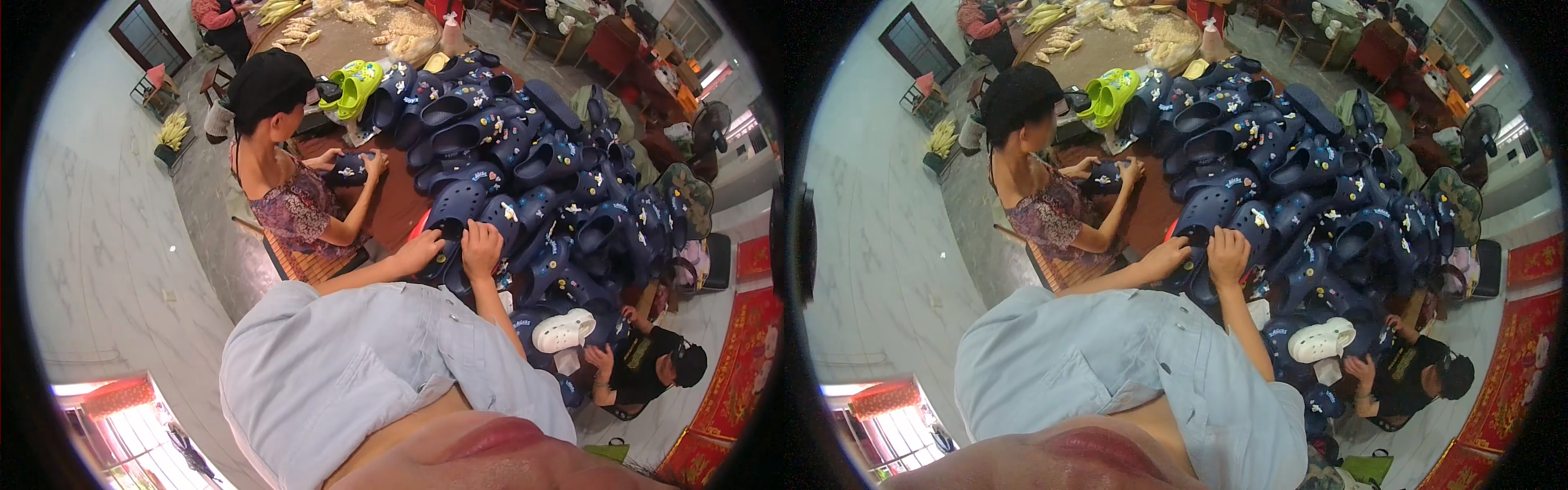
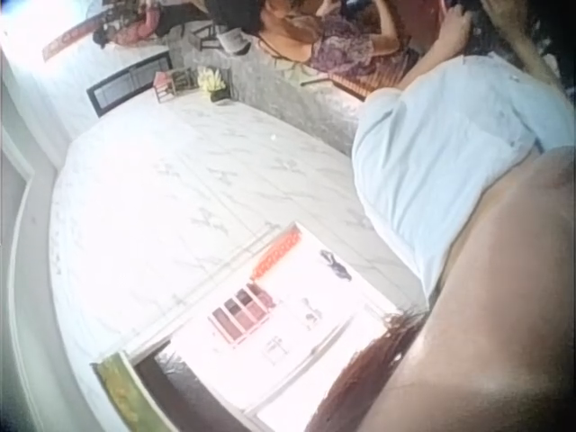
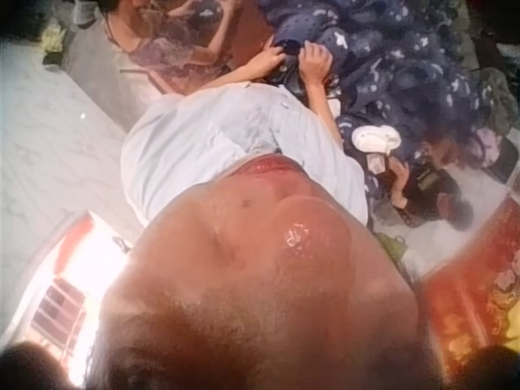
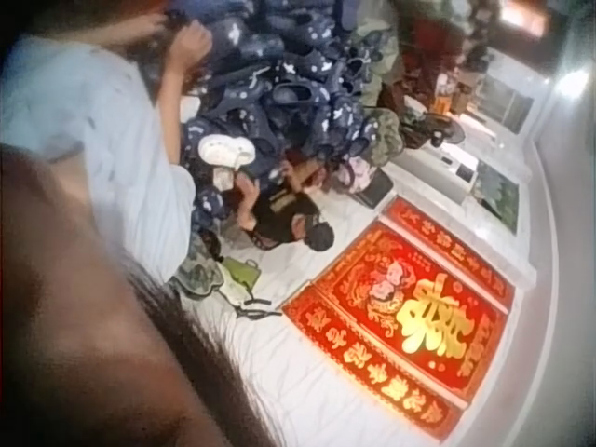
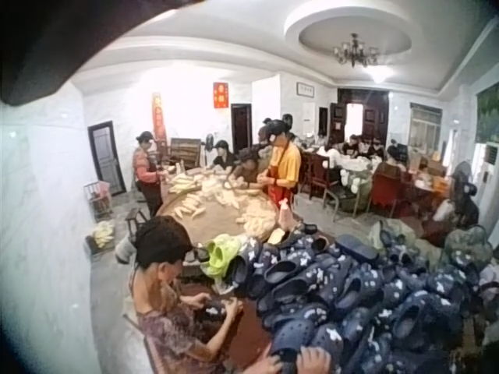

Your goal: Attaching decorative charms or pins to the holes of plastic clog-style shoes.

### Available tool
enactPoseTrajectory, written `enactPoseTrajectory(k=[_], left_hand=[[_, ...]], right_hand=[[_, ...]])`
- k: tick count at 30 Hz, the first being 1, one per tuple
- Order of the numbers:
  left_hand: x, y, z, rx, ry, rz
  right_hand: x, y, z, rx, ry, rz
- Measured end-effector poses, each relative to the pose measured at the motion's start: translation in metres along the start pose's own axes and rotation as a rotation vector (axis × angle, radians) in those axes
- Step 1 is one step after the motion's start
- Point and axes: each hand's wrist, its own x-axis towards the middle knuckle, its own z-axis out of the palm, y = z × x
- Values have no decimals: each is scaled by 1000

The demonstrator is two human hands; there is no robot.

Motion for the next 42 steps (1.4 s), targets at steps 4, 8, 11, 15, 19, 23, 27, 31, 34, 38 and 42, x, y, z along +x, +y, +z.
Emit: enactPoseTrajectory(k=[4,8,11,15,19,23,27,31,34,38,42], left_hand=[[2,6,-9,48,40,32],[7,9,-18,-5,42,29],[8,9,-21,-93,50,-45],[10,19,-32,-204,145,-161],[13,7,-27,-300,140,-149],[19,-4,-28,-672,64,-308],[36,-15,-41,-779,152,-355],[60,-23,-62,-1032,204,-482],[79,-43,-54,-1227,284,-528],[107,-58,-46,-1058,290,-554],[130,-75,-31,-872,302,-549]], right_hand=[[-1,1,2,-9,6,-8],[0,1,2,-14,-1,-4],[0,2,3,-19,-4,-5],[1,1,0,-8,-2,-8],[-1,2,1,-8,0,-5],[-1,1,1,-16,-11,5],[-1,1,2,-30,-23,14],[-1,2,5,-29,-37,54],[3,0,4,-41,-35,43],[3,-2,2,-55,-30,34],[0,-2,4,-58,-21,14]])
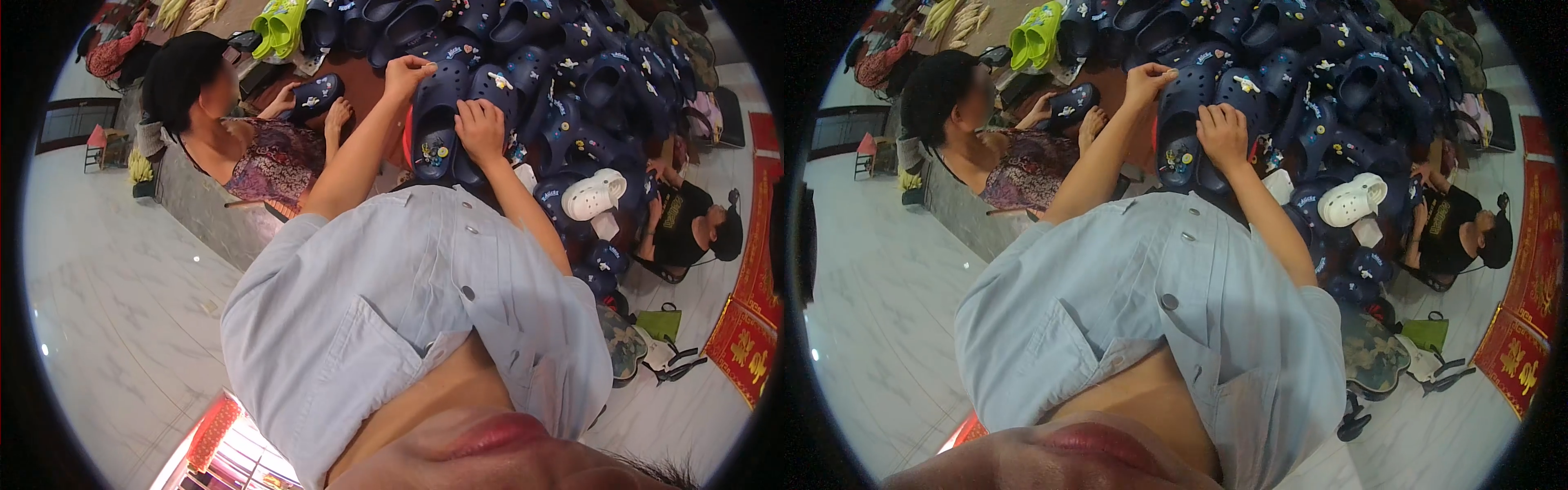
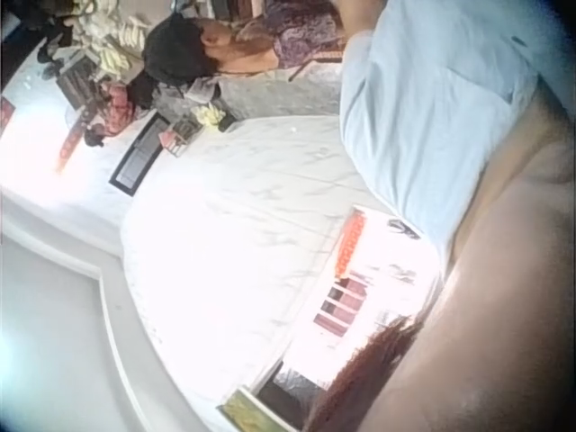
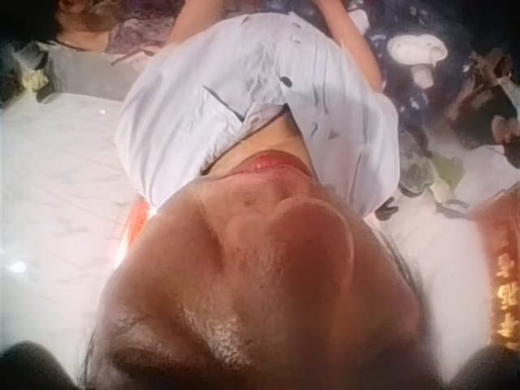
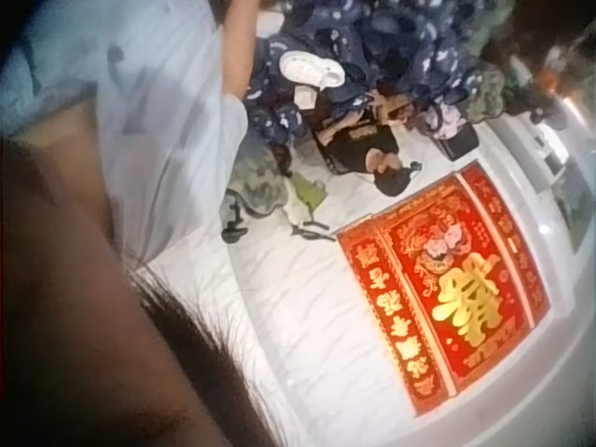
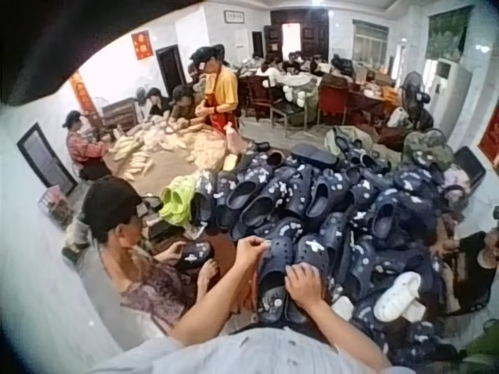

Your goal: Attaching decorative charms or pins to the holes of plastic clog-style shoes.

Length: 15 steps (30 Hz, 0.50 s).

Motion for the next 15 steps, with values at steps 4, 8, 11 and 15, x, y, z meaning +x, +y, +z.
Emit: enactPoseTrajectory(k=[4,8,11,15], left_hand=[[14,-1,14,235,-13,81],[21,-6,21,324,-20,187],[21,-7,26,495,-40,281],[22,-15,24,567,-29,503]], right_hand=[[-1,1,-1,-18,6,-3],[0,-1,-2,-18,-6,-1],[0,0,-1,-13,-9,5],[0,-2,-1,-14,12,2]])
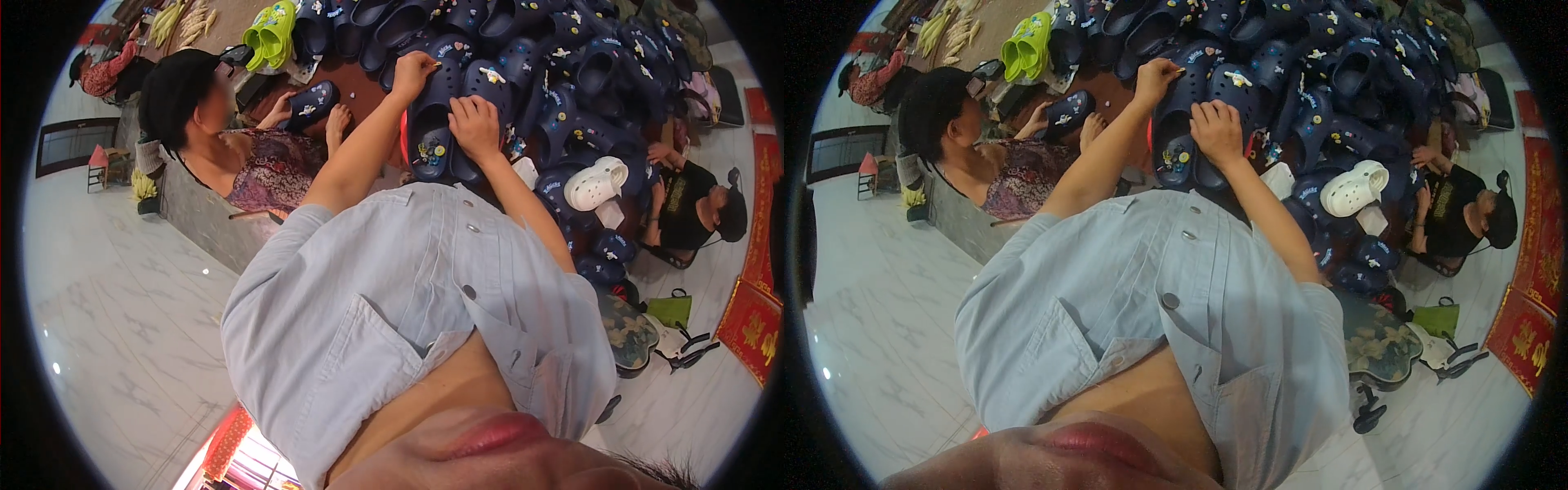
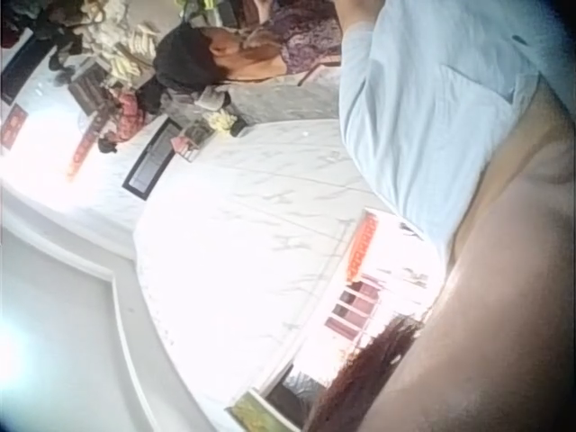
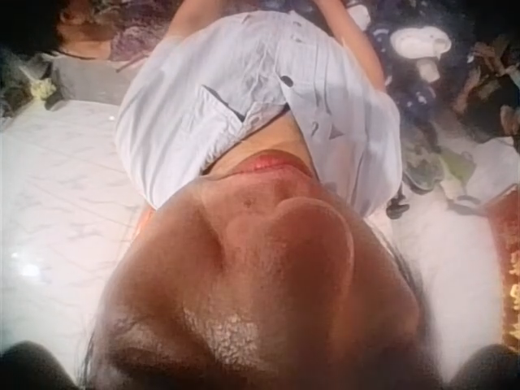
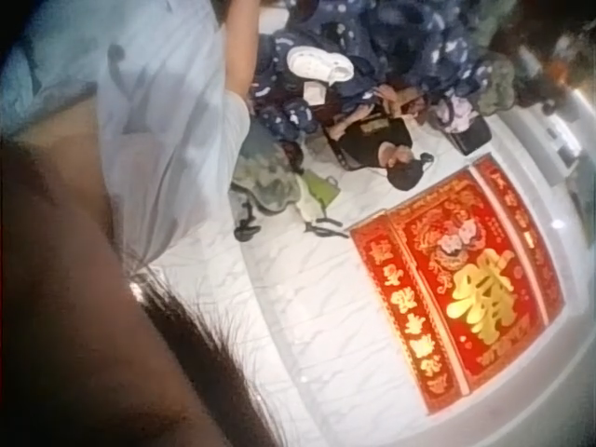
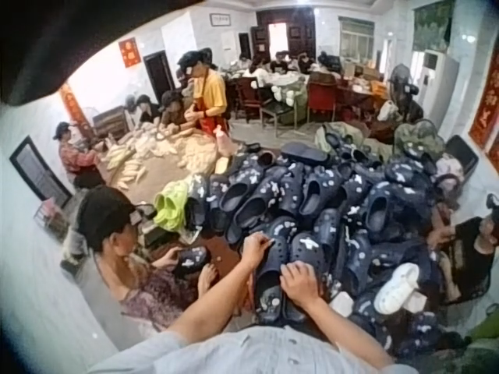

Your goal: Attaching decorative charms or pins to the holes of plastic clog-style shoes.

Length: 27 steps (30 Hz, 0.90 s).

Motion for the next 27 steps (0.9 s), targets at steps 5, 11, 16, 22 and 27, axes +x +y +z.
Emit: enactPoseTrajectory(k=[5,11,16,22,27], left_hand=[[-4,3,-2,53,11,151],[-10,10,-10,297,-61,221],[-10,13,-17,436,-101,391],[-2,17,-22,586,-193,475],[-4,18,-21,635,-193,498]], right_hand=[[1,0,0,-36,-14,-6],[1,0,1,-21,-20,1],[1,0,2,-32,-23,-1],[1,-1,2,-28,-28,9],[0,-1,3,-23,-38,17]])
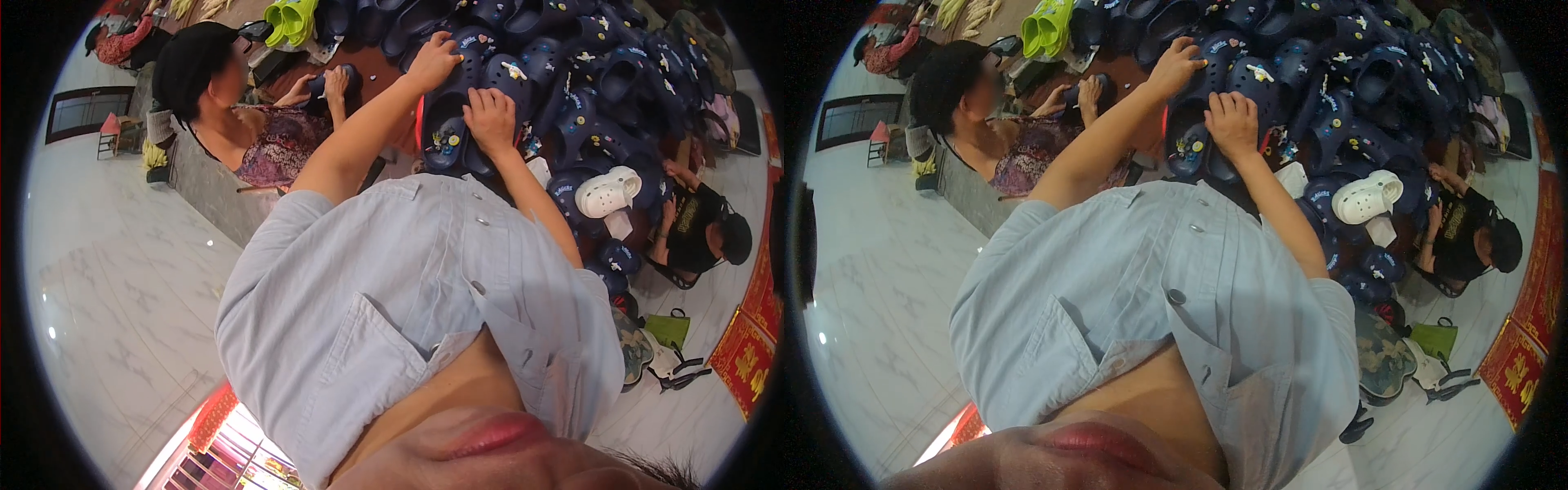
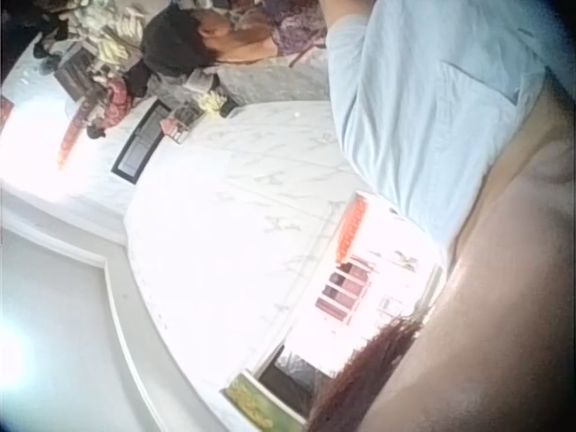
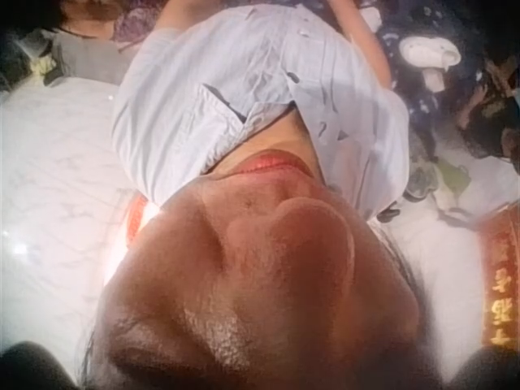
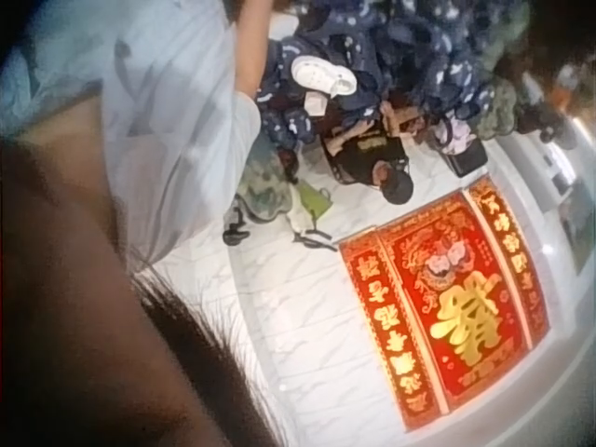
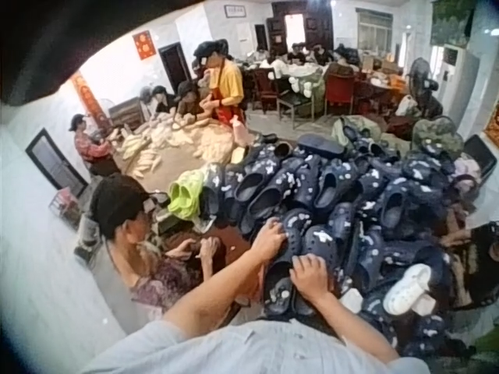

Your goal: Attaching decorative charms or pins to the holes of plastic clog-style shoes.

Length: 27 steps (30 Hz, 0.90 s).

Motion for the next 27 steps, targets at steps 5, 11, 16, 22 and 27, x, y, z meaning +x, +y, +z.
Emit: enactPoseTrajectory(k=[5,11,16,22,27], left_hand=[[-12,1,6,84,-66,-11],[-2,5,-1,144,-89,56],[9,1,-1,177,-3,220],[16,2,-2,214,-192,207],[28,-36,12,-22,-287,129]], right_hand=[[3,-1,-2,-5,-2,-3],[4,0,-5,50,-6,-26],[7,1,-5,53,-29,-40],[6,4,-3,61,-36,-48],[2,4,-3,83,-16,-41]])
